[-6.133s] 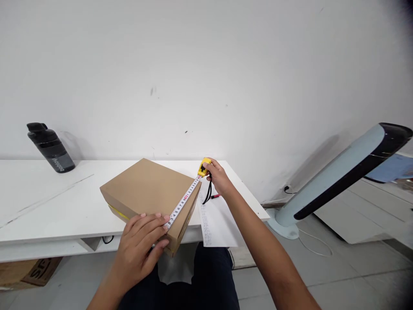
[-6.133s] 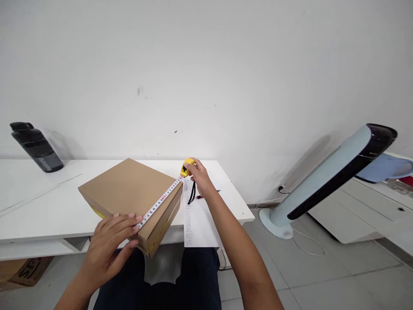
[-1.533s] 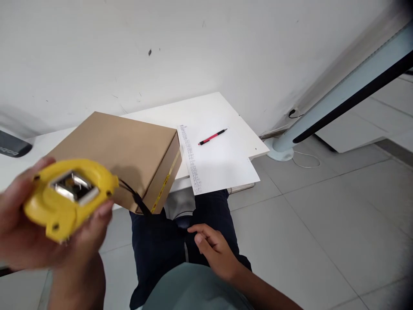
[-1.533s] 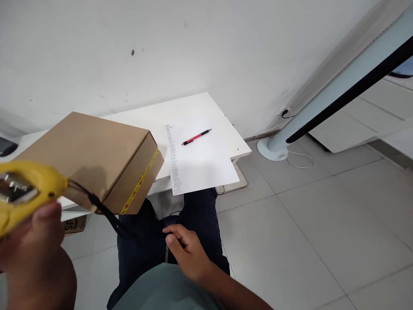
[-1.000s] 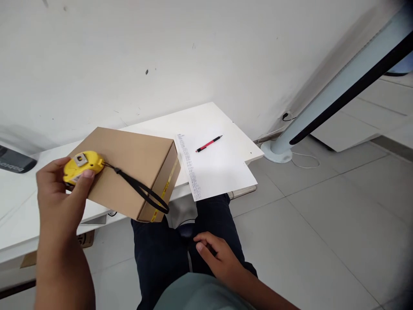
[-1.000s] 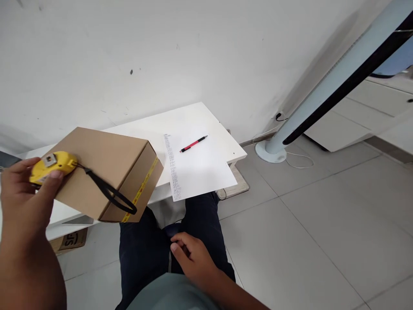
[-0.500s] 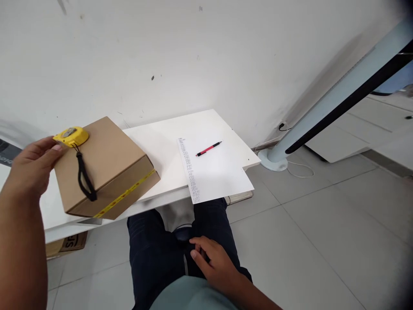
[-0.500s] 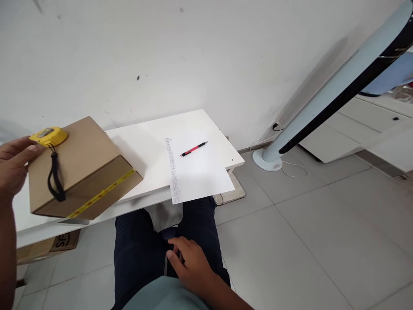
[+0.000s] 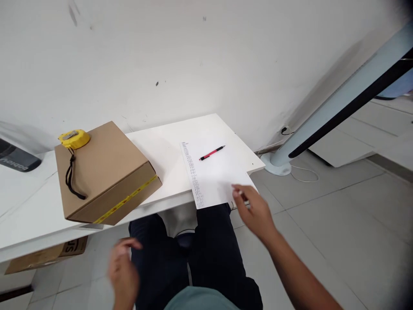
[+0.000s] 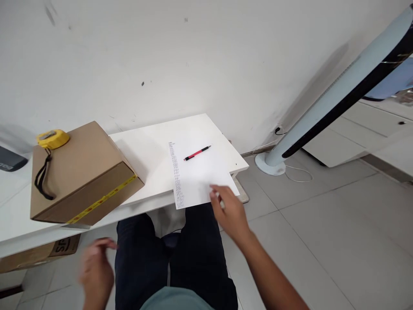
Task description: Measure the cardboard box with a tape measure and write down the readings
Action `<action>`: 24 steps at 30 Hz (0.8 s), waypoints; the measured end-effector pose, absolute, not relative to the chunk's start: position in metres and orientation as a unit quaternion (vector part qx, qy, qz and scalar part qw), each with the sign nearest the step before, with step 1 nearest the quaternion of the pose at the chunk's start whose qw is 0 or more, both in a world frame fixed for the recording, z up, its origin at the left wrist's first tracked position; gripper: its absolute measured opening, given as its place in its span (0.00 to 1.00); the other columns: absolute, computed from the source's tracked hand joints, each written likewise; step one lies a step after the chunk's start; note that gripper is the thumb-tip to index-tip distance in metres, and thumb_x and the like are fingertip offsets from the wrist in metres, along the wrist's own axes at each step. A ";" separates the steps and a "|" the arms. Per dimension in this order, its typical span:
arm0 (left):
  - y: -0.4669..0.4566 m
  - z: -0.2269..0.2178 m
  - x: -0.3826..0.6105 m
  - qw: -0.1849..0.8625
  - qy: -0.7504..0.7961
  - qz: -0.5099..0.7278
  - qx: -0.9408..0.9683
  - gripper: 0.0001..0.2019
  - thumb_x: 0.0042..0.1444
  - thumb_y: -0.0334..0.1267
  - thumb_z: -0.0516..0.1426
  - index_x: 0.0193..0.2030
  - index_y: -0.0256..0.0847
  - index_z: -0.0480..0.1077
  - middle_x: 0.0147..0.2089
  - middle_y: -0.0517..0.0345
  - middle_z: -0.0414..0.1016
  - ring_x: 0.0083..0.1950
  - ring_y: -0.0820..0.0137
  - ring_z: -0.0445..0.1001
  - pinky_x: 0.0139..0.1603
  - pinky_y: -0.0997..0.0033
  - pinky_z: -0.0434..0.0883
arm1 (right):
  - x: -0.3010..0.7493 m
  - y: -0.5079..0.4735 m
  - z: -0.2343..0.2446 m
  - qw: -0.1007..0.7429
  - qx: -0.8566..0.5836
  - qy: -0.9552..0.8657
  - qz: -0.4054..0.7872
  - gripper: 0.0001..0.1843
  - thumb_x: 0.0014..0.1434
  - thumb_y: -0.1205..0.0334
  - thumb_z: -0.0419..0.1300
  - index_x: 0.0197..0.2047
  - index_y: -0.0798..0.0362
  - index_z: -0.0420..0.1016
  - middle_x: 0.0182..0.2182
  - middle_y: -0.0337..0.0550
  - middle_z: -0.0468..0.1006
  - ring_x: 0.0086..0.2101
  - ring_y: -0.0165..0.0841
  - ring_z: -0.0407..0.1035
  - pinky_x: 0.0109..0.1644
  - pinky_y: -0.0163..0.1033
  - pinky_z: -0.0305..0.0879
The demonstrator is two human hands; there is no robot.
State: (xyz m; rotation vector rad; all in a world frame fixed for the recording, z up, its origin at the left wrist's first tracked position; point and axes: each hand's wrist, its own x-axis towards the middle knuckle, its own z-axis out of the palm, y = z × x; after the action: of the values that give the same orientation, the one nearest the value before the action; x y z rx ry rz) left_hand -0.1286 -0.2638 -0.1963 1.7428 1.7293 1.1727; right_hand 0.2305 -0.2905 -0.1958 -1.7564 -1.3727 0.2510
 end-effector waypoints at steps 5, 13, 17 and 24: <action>-0.239 -0.173 -0.031 0.351 0.296 0.212 0.863 0.16 0.69 0.49 0.50 0.55 0.49 0.73 0.52 0.55 0.81 0.54 0.66 0.79 0.57 0.63 0.74 | 0.280 -0.177 -0.159 0.149 -0.836 -0.522 0.084 0.29 0.71 0.59 0.48 0.73 0.53 0.57 0.52 0.58 0.81 0.50 0.50 0.76 0.50 0.49 0.68; -0.064 -0.150 0.055 0.153 0.349 0.087 0.920 0.25 0.69 0.49 0.46 0.66 0.40 0.65 0.73 0.44 0.62 0.75 0.50 0.57 0.72 0.42 0.55 | 0.291 -0.132 -0.164 0.139 -0.786 -0.589 0.129 0.25 0.68 0.67 0.52 0.66 0.53 0.70 0.50 0.62 0.82 0.50 0.50 0.76 0.51 0.48 0.66; -0.025 -0.163 0.044 0.139 0.359 0.065 0.921 0.32 0.67 0.58 0.45 0.70 0.40 0.60 0.78 0.44 0.51 0.78 0.48 0.49 0.74 0.43 0.50 | 0.293 -0.159 -0.169 0.236 -0.727 -0.625 0.161 0.16 0.67 0.61 0.55 0.54 0.50 0.79 0.49 0.52 0.83 0.48 0.44 0.76 0.52 0.45 0.66; -0.025 -0.169 -0.002 0.135 0.330 0.046 0.933 0.42 0.60 0.69 0.50 0.72 0.41 0.59 0.78 0.45 0.52 0.78 0.45 0.49 0.74 0.42 0.49 | 0.280 -0.155 -0.160 0.459 -0.615 -0.577 0.280 0.24 0.67 0.41 0.45 0.52 0.51 0.65 0.39 0.48 0.81 0.25 0.33 0.72 0.32 0.41 0.67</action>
State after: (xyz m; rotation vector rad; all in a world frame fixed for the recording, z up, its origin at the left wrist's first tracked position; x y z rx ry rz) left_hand -0.0018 -0.0247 -0.1692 2.7029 0.9550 0.1327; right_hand 0.2799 -0.1553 -0.1596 -1.5138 -1.4215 0.6884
